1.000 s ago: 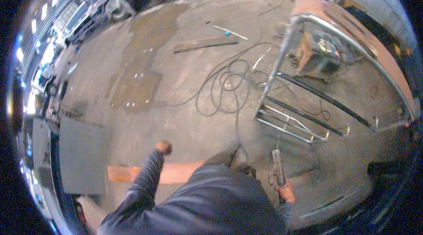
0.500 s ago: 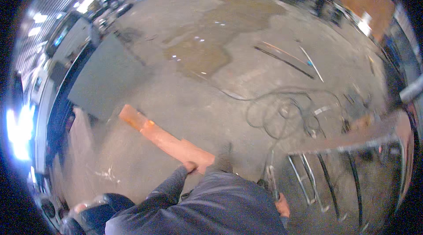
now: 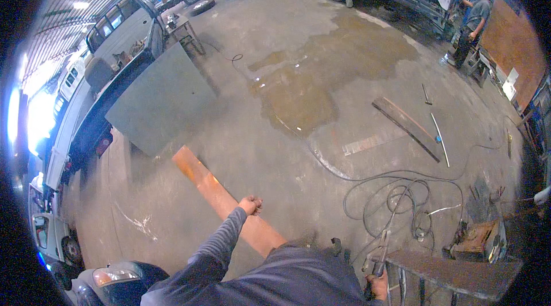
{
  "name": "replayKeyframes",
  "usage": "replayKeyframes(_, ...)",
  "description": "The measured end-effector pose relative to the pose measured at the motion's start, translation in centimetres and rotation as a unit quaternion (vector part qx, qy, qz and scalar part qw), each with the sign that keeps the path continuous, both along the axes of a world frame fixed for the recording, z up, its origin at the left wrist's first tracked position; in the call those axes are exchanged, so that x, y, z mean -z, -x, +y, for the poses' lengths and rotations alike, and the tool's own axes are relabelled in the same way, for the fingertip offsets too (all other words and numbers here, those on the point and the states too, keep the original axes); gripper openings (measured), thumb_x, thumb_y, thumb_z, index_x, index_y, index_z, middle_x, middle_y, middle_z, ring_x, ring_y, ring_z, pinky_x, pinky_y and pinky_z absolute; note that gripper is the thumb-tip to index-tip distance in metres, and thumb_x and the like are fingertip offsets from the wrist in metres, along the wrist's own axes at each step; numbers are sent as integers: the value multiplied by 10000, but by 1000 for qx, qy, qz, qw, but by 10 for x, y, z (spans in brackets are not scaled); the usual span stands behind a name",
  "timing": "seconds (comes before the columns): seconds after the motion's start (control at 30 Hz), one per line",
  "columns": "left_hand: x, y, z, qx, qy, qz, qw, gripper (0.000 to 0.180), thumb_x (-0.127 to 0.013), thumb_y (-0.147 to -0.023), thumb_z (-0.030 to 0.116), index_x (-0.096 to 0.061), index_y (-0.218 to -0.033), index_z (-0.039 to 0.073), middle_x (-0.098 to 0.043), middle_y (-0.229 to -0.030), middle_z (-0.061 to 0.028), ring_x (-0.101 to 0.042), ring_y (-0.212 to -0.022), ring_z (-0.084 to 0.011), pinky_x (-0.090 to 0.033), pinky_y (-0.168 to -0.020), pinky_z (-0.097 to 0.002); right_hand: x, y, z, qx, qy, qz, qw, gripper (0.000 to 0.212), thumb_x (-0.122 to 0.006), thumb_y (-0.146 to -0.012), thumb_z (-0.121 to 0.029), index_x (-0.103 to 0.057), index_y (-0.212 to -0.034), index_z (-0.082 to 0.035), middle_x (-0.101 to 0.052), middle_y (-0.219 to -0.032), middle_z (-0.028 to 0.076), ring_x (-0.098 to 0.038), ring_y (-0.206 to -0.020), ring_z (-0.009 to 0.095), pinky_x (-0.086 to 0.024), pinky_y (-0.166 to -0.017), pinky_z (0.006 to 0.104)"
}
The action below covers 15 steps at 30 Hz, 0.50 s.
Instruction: The person welds a metal frame using a welding torch and hammer. They repeatedly weld joints, tap the welds with a hammer, and adjust the frame's position while wearing a welding mask.
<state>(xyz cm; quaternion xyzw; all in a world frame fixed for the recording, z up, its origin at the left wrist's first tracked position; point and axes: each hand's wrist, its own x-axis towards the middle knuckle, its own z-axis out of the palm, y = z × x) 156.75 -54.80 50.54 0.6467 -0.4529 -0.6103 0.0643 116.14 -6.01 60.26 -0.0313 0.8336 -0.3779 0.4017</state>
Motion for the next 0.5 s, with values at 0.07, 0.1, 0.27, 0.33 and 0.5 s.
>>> replayKeyframes(0.07,12,6,-8,-10,-16,-15,1000,307,-662,-982,225,-669,-1219,31,-717,-939,-57,-672,-668,-142,-545,-601,-311,18,23,-15,-10,16,43,999,494,-764,-742,-36,-530,-1177,-37,-646,-790,87,-612,-570,221,-502,-514,369)
replayKeyframes(0.1,19,11,-12,-10,-23,-23,999,292,-659,-984,224,-674,-1206,35,-718,-939,-57,-674,-667,-146,-545,-598,-311,25,32,-26,1,33,43,999,488,-758,-743,-47,-535,-1177,-35,-641,-789,90,-610,-566,224,-501,-510,372)
replayKeyframes(0.27,45,41,-31,156,-12,-100,983,179,-647,-985,227,-684,-1029,57,-713,-840,-68,-705,-689,-204,-573,-586,-350,88,103,-78,34,109,8,993,474,-722,-774,-72,-526,-1202,-15,-599,-733,102,-591,-503,234,-474,-428,385)
replayKeyframes(0.33,66,43,-38,98,-67,-81,990,179,-626,-992,226,-676,-1004,55,-709,-823,-82,-704,-678,-228,-584,-570,-370,64,122,-113,52,83,-16,995,450,-719,-795,-61,-515,-1193,-15,-578,-694,92,-585,-484,231,-466,-404,381)
replayKeyframes(0.5,85,66,-64,-46,-196,-68,977,198,-572,-1012,208,-661,-1067,40,-708,-827,-111,-696,-662,-245,-594,-550,-382,12,198,-202,104,71,-89,988,464,-738,-806,-84,-531,-1212,0,-620,-754,116,-588,-510,229,-488,-457,401)
